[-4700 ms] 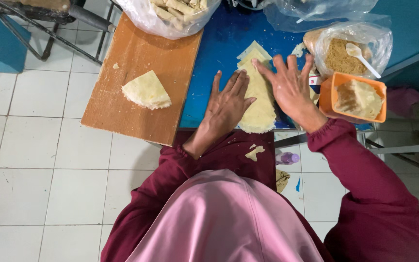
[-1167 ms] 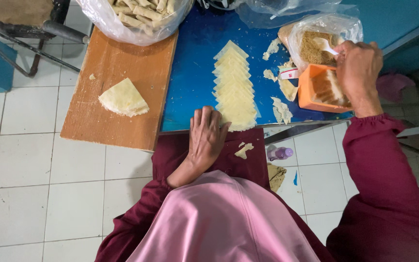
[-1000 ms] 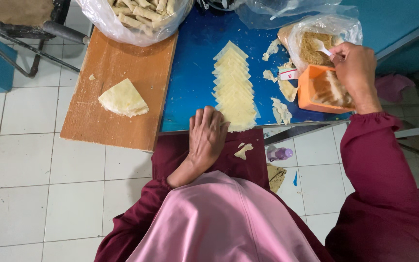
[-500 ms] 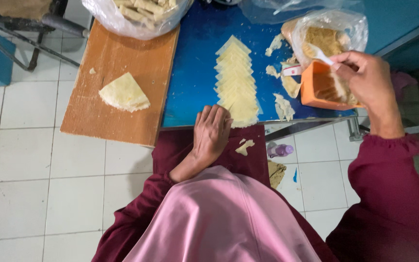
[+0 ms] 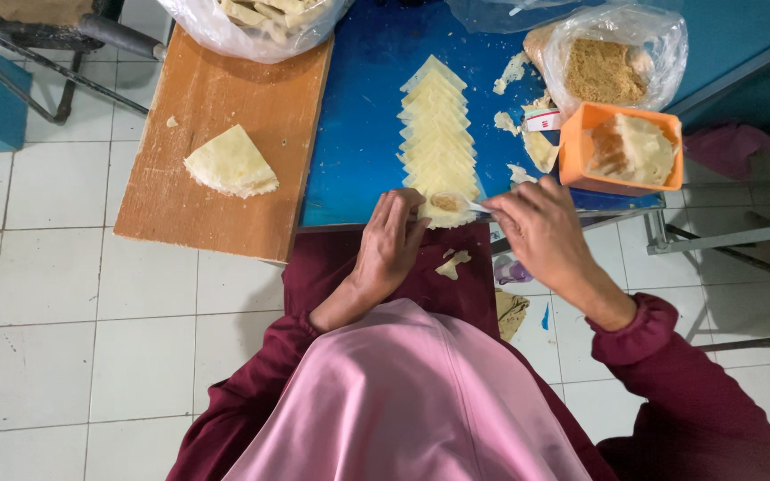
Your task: The person assembles a layered wafer snack at a blue table. They stack triangular wafer pieces in an overlapping pattern, spoon cream filling from an orange container onto the layers, press the pieces together, and handle finished rolled wafer snacks kept in a plastic bag.
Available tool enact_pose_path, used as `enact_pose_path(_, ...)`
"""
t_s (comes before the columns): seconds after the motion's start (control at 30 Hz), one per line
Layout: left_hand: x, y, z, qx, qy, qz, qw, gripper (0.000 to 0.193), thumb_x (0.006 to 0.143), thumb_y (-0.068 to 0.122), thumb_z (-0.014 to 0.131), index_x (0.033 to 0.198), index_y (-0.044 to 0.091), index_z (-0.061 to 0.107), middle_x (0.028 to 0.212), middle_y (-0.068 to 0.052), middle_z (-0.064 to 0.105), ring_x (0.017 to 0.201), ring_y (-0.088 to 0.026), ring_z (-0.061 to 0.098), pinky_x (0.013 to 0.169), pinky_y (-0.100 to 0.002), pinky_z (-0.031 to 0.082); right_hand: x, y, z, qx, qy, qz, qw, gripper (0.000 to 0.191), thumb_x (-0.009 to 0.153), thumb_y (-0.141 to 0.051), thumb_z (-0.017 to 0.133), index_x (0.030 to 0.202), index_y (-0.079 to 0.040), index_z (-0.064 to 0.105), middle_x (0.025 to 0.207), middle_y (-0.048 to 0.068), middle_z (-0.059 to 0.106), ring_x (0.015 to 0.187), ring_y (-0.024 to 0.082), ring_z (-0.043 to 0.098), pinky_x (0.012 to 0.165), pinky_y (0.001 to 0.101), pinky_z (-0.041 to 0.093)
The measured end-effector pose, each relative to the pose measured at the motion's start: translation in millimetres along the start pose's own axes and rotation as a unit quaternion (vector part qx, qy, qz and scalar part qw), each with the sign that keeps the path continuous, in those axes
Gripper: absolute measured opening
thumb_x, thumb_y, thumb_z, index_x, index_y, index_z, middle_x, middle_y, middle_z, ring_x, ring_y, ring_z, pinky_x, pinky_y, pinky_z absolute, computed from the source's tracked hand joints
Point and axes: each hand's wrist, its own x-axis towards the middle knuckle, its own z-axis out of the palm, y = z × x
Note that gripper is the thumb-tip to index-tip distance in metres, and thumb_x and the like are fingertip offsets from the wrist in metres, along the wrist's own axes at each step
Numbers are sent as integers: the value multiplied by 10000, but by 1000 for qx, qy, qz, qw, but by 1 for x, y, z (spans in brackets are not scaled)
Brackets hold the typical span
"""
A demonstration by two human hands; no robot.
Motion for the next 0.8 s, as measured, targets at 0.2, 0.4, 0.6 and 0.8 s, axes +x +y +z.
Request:
enact_pose_path(0.2,2,-2,0,15,-47,60,997,403,906,57,769,1211,-39,524,1143,-193,560,1017,-389,554,892,-456,493,-16,-10,2,-91,48,-70,992,270,919,-69,746,1188,-89,725,1015,43,562,933,240,516,762,388,399)
enact_pose_path(0.4,1,-7,-4,80,-94,118,985,420,948,96,703,1283,-86,527,1289,-222,533,1185,-397,544,1004,-449,499,-28,-6,5,-120,59,-83,988,295,926,-75,752,1221,-88,729,1047,51,557,951,232,521,798,381,423)
enact_pose_path(0.6,-2,-14,-4,147,-112,151,971,400,973,69,669,1309,-101,534,1323,-237,536,1223,-390,542,1021,-416,505,-38,32,-1,-157,111,-39,981,212,1047,-135,733,1252,-87,757,1006,31,591,914,191,474,831,378,385)
enact_pose_path(0.8,-7,-20,2,127,-104,154,974,373,995,35,649,1328,-89,536,1356,-233,528,1245,-378,552,1058,-421,506,-4,127,-41,-346,110,97,927,161,1097,-160,587,1114,-139,746,991,38,566,1043,197,451,996,379,310)
